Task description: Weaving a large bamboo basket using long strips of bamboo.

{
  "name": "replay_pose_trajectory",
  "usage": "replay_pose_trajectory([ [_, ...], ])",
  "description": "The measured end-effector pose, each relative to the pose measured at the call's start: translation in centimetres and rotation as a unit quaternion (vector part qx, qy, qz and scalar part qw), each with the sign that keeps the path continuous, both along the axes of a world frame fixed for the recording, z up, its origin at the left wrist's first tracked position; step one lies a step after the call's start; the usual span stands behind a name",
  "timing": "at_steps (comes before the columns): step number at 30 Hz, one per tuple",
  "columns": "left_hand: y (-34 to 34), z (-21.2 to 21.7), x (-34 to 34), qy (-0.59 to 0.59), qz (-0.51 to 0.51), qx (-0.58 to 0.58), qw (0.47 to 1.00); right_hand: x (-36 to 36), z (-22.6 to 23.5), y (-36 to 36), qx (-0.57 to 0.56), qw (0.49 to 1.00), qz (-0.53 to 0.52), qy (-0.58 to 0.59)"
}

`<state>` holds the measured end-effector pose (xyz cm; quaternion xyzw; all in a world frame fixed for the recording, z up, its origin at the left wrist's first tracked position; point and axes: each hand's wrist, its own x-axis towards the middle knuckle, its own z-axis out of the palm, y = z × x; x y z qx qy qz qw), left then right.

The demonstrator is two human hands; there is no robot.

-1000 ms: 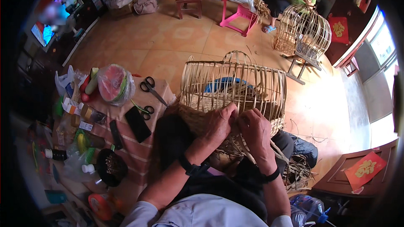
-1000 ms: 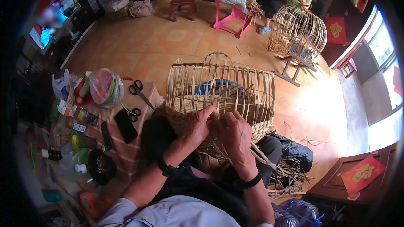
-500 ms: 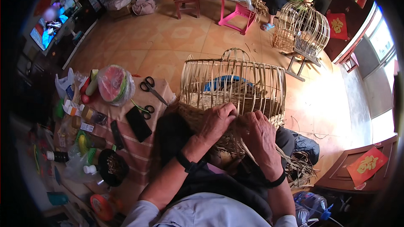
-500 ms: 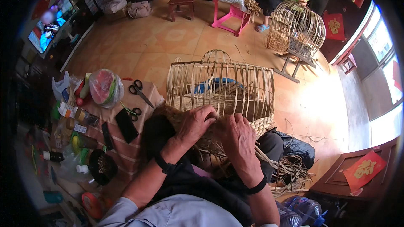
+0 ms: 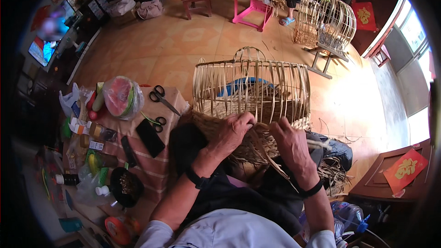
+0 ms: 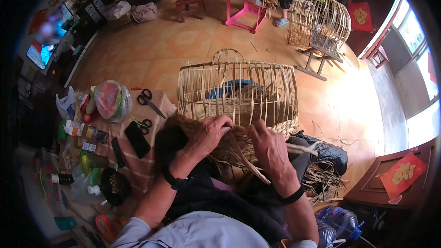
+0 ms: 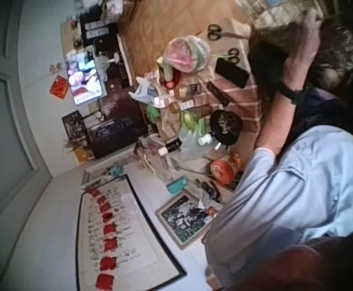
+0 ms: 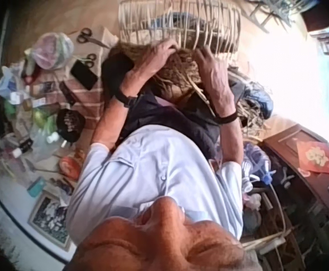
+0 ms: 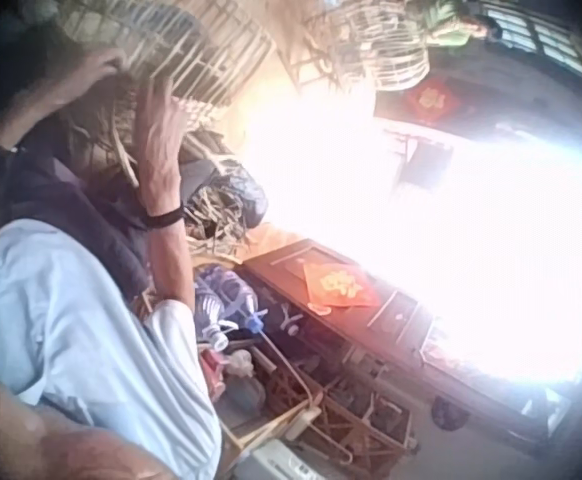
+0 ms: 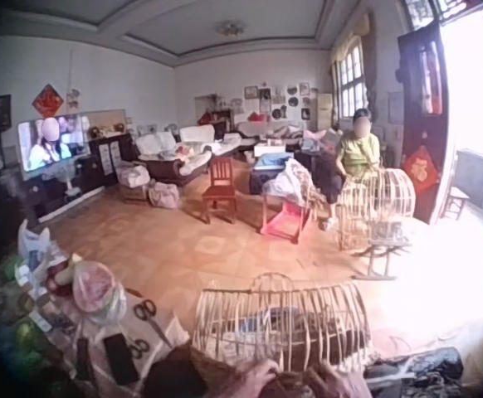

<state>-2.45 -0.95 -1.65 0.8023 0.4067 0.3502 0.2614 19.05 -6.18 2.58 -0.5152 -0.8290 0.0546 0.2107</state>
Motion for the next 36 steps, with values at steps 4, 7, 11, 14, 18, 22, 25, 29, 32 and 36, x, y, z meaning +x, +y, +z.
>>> replay_pose_trajectory([
  [4,0.5,1.2,0.3,0.035,-0.013,0.004,0.999,-0.3,-3.1,-2.4,-0.029,0.998,-0.037,0.046],
  [7,1.1,0.8,0.0,0.024,-0.029,0.050,0.998,-0.8,-1.0,-2.1,0.088,0.991,-0.076,0.073],
  [11,1.9,1.1,-0.8,0.039,-0.079,-0.001,0.996,-2.6,1.2,-4.3,-0.013,0.987,-0.096,0.128],
  [14,2.9,1.4,-0.6,0.041,-0.115,-0.049,0.991,-3.6,-0.4,-5.1,-0.062,0.984,-0.117,0.123],
  [18,3.2,2.0,-0.8,0.029,-0.146,-0.067,0.987,-3.4,-2.4,-6.4,-0.130,0.972,-0.116,0.157],
  [22,3.1,1.8,-1.0,0.023,-0.139,-0.077,0.987,-2.7,-1.2,-7.5,-0.178,0.964,-0.137,0.141],
  [25,3.1,1.8,-0.8,0.013,-0.138,-0.065,0.988,-2.1,0.4,-8.5,-0.216,0.962,-0.144,0.085],
  [29,3.1,1.5,-0.9,0.001,-0.138,-0.068,0.988,-1.6,1.4,-9.1,-0.279,0.943,-0.110,0.143],
  [32,2.8,1.7,-0.9,0.020,-0.126,-0.067,0.990,-1.5,3.0,-8.6,-0.369,0.855,-0.100,0.350],
  [36,2.6,1.4,-1.1,0.045,-0.129,-0.049,0.989,-1.1,5.3,-5.0,-0.450,0.649,-0.128,0.599],
])
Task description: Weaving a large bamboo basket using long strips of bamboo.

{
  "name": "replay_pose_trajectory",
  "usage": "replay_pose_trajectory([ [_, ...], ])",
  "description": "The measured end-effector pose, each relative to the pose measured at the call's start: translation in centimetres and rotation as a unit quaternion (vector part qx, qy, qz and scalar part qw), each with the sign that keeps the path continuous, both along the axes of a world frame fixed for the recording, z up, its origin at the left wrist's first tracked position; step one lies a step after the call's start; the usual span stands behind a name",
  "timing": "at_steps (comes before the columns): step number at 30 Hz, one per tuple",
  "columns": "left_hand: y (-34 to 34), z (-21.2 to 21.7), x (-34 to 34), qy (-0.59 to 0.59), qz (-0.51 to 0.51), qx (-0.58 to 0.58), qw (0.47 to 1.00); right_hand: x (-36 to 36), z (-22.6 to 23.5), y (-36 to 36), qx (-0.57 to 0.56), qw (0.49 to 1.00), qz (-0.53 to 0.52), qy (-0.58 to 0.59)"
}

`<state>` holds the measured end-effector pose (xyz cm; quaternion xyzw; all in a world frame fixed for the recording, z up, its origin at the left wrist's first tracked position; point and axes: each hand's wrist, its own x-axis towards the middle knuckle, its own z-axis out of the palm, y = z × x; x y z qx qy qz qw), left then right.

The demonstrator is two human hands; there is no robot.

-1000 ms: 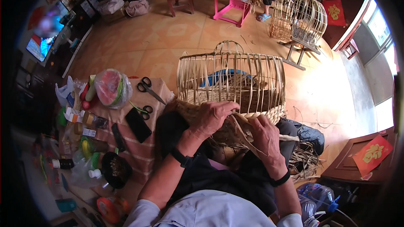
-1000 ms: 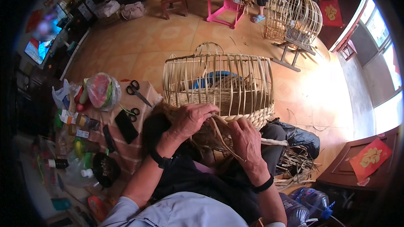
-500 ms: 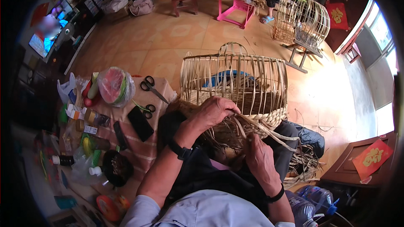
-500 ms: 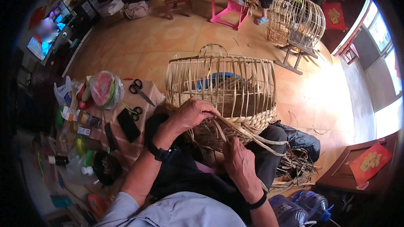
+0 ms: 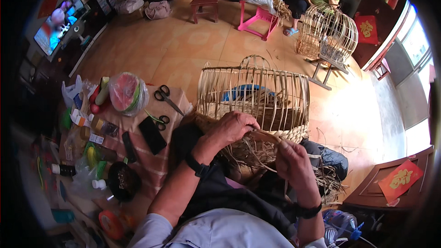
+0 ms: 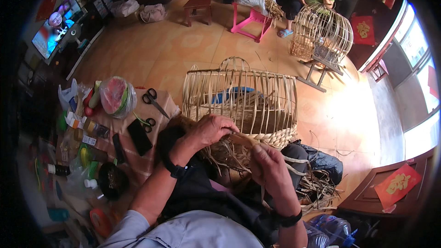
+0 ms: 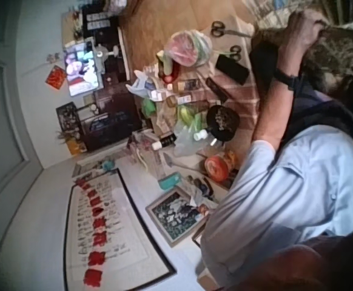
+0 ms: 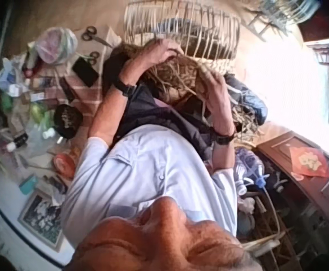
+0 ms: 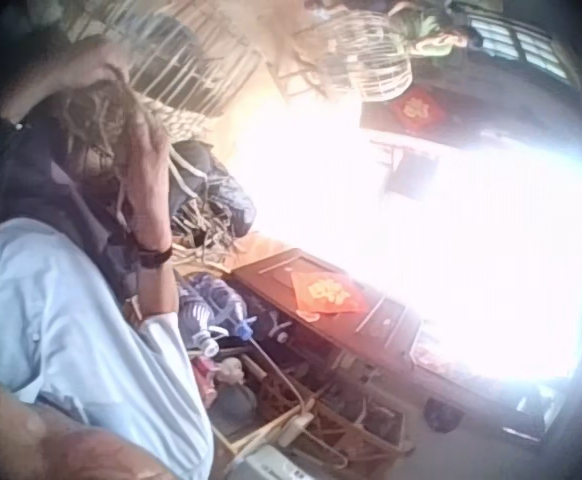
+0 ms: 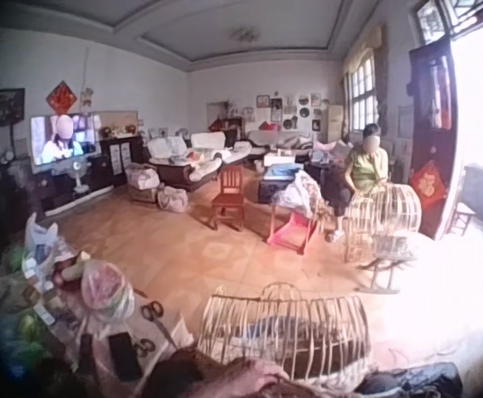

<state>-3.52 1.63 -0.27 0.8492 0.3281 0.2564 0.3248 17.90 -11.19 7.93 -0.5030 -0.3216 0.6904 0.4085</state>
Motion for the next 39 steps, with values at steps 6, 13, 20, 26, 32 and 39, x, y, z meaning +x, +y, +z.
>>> replay_pose_trajectory([
  [6,-2.7,1.1,0.2,-0.015,0.044,0.009,0.999,2.7,0.4,2.4,0.019,0.989,0.032,0.147],
  [13,-3.1,-0.7,1.8,-0.077,0.125,-0.058,0.987,5.0,-4.0,3.0,0.241,0.921,-0.024,0.305],
  [20,-2.9,-2.3,2.1,-0.077,0.192,-0.015,0.978,0.9,-10.3,8.8,0.236,0.962,0.046,-0.132],
  [26,-4.6,-1.5,4.4,-0.064,0.194,0.038,0.978,3.8,-11.5,11.7,0.219,0.958,-0.098,-0.159],
  [32,-6.2,-4.6,4.5,0.034,0.188,0.164,0.968,-0.3,-6.8,11.8,0.262,0.945,-0.002,-0.196],
  [39,-5.7,-6.9,6.3,0.096,0.267,0.320,0.904,-1.7,-3.1,10.0,0.359,0.876,0.062,-0.317],
])
